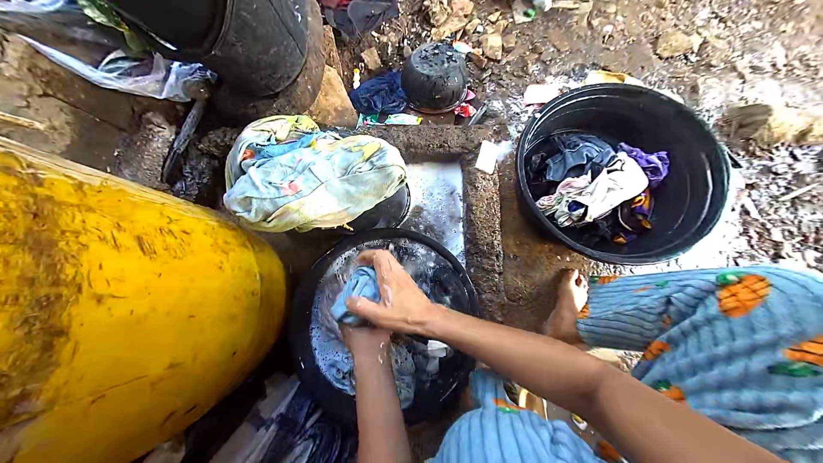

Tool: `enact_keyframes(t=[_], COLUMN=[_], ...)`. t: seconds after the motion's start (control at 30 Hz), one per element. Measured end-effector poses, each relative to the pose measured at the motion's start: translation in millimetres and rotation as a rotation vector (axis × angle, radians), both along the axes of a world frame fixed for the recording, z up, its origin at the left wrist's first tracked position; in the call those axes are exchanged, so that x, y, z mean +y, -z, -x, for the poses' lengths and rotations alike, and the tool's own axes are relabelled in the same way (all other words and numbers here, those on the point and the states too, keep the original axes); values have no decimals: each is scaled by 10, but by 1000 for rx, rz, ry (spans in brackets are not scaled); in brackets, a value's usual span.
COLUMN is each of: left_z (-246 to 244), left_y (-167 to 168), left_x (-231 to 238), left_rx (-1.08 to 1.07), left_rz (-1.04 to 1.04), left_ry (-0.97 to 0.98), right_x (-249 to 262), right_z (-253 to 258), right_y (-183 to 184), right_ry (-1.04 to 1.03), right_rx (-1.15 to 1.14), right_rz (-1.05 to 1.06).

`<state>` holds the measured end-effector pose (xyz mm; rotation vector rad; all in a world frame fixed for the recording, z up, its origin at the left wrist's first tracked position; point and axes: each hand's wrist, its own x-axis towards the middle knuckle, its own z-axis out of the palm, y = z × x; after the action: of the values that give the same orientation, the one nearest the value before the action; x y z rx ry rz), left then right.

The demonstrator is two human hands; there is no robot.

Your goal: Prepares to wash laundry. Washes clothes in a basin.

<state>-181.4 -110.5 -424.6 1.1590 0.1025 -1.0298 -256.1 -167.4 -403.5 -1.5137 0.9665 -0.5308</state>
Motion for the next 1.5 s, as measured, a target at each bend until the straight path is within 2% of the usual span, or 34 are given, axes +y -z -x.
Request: enact_keyframes(t=[0.03,0.1,0.13,0.17,0.27,0.33,0.4,0.47,0.53,0.6,0.67,0.7,0.77,0.83,0.9,0.97,1.03,1.07,1.1,1.13,1.2,1.27,1.33,1.4,1.5], left_z=[60,136,153,175,244,237,146,-58,-351,-469,-345,-281,-245,-261,-338,-417,-521,-569,-576,-515,-345,-218,-125,-174,-418], left_y=[-34,-60,-34,10,153,214,150,75,228,658,935,947,773,470,133,-128,-213,-186,-119,-46,204,407,358,173,103], left_x=[-74,-170,-208,-231,-288,-341,-418,-380,-260,-83,77,93,30,85,173,267,363,412,456,438,279,223,191,232,172], left_rx=[-186,-690,-847,-911,-1168,-1332,-1380,-1253,-1156,-1140,-1113,-1095,-1035,-982,-882,-740,-623,-541,-410,-255,-32,-102,-207,-452,-981], left_rz=[-88,-315,-399,-418,-260,-95,56,3,-251,-608,-844,-879,-808,-612,-336,-151,-108,-121,-144,-198,-312,-305,-416,-575,-681], left_ry=[-25,94,159,202,328,480,679,882,1015,1185,1385,1420,1351,1126,777,510,417,422,421,366,195,130,127,276,596], right_x=[15,37,41,33,-122,-213,-392,-649,-963,-1190,-1233,-1183,-1002,-739,-528,-331,-178,-126,-64,12,161,199,29,-248,-845], right_z=[-10,-45,-46,-22,149,275,527,1007,1711,2483,2886,2795,2207,1570,976,557,313,188,75,-45,-201,-235,-106,222,1149], right_y=[63,138,162,191,341,495,386,169,76,222,365,313,87,118,374,652,710,680,614,528,443,437,452,528,475], right_ry=[14,72,99,122,130,217,211,177,205,215,244,246,190,82,-35,-103,-120,-83,-41,-1,-65,-271,-347,-219,167], right_rx=[24,64,98,131,114,-2,70,338,621,930,1005,958,747,450,184,32,-65,-99,-101,-57,131,281,306,249,320], right_rz=[-11,-20,-33,-30,-45,-116,-148,-23,148,327,390,402,378,249,-16,-291,-525,-574,-554,-442,-201,-47,37,122,158])
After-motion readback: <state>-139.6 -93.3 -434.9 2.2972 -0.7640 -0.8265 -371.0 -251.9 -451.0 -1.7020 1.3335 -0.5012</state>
